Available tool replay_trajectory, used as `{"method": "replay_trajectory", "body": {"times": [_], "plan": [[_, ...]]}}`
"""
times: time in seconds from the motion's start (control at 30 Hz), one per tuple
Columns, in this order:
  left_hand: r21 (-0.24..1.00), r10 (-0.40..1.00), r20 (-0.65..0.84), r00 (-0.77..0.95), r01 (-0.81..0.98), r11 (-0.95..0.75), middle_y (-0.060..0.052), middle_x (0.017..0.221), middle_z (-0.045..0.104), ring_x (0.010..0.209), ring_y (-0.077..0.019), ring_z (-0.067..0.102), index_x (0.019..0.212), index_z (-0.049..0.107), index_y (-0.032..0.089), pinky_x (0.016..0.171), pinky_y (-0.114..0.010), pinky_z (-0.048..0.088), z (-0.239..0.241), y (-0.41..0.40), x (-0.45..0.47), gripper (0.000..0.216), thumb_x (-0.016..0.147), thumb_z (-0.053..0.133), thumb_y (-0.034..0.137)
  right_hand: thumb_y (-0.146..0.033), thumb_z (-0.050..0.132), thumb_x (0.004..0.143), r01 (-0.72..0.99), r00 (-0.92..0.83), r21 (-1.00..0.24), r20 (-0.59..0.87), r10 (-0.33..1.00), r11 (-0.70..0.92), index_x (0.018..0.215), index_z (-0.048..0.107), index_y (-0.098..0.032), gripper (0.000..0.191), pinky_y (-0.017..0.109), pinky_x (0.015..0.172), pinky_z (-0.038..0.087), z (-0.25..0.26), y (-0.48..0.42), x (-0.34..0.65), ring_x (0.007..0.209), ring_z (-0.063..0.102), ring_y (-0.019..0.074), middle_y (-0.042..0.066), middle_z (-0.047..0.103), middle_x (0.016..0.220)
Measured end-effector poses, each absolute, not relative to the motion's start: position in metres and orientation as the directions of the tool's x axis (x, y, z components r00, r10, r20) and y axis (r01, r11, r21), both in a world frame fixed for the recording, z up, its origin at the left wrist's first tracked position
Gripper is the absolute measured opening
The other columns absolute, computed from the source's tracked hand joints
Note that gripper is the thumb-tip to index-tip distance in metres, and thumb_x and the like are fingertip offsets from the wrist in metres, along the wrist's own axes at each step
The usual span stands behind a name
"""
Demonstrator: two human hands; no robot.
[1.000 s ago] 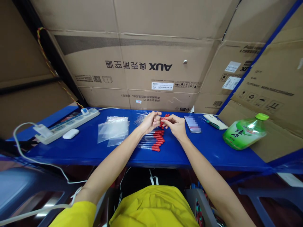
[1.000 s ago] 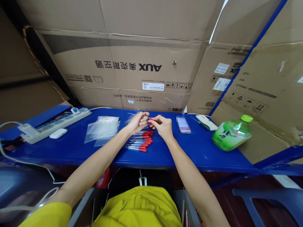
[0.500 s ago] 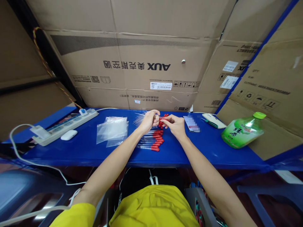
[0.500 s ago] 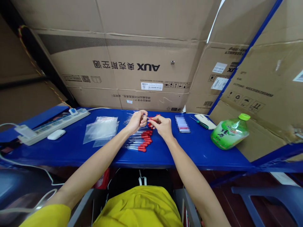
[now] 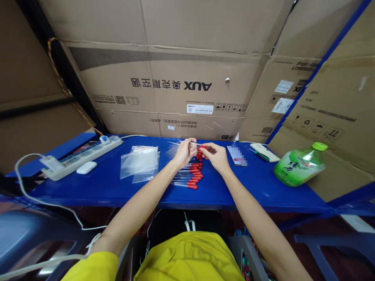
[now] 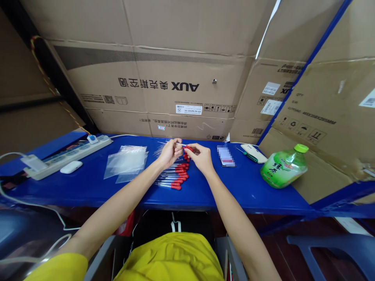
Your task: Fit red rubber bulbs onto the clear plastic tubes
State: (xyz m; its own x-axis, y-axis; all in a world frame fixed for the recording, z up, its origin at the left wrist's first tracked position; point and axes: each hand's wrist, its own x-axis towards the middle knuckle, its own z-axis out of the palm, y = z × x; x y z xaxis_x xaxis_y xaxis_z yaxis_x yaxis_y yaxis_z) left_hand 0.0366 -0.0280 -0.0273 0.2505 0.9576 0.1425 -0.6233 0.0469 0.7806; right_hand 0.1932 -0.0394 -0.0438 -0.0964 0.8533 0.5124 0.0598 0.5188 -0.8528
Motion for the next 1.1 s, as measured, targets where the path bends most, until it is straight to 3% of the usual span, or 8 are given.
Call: {"method": "replay_trajectory", "body": {"times": [0.2,0.43,0.67,1.1], "plan": [[0.759,0.948,0.187,0.256,-0.65,0.026,0.008,0.051,0.036,0.039,-0.006,0.032,0.083,0.051,0.017,0.043,-0.017,0.026,-0.0291,-0.0253,0.0355,0.014,0.095,0.051,0.025,-0.047,0.076,0.079,0.027,-0.075,-0.871,0.488,0.87,0.491,0.094,0.077,-0.019,0.032,0.029,0.056,0.052,-0.0412,-0.0393,0.1919,0.056,0.063,0.0164,0.001,0.071,0.066],[0.747,0.932,0.232,0.279,-0.665,0.012,0.005,0.052,0.038,0.04,-0.0068,0.035,0.082,0.054,0.016,0.045,-0.017,0.03,-0.0299,-0.026,0.0374,0.016,0.096,0.049,0.023,-0.045,0.08,0.074,-0.022,0.05,-0.873,0.486,0.872,0.488,0.093,0.08,-0.02,0.031,0.032,0.07,0.056,-0.0428,-0.0377,0.1909,0.072,0.07,0.0197,0.004,0.078,0.086],[0.755,0.943,0.213,0.256,-0.656,0.007,0.006,0.051,0.038,0.041,-0.0069,0.035,0.08,0.053,0.016,0.045,-0.017,0.03,-0.0257,-0.0297,0.0399,0.018,0.096,0.05,0.023,-0.044,0.083,0.071,-0.084,0.051,-0.891,0.444,0.894,0.447,0.091,0.08,-0.019,0.032,0.03,0.055,0.052,-0.0473,-0.0352,0.1888,0.057,0.063,0.0169,0.002,0.074,0.069],[0.735,0.929,0.23,0.29,-0.678,0.029,0.005,0.05,0.038,0.04,-0.0068,0.034,0.077,0.053,0.016,0.044,-0.018,0.03,-0.0279,-0.029,0.0434,0.019,0.095,0.047,0.019,-0.038,0.076,0.081,0.105,0.108,-0.744,0.669,0.736,0.66,0.088,0.078,-0.02,0.019,0.035,0.078,0.058,-0.0478,-0.0394,0.1908,0.08,0.071,0.0209,0.006,0.077,0.089]]}}
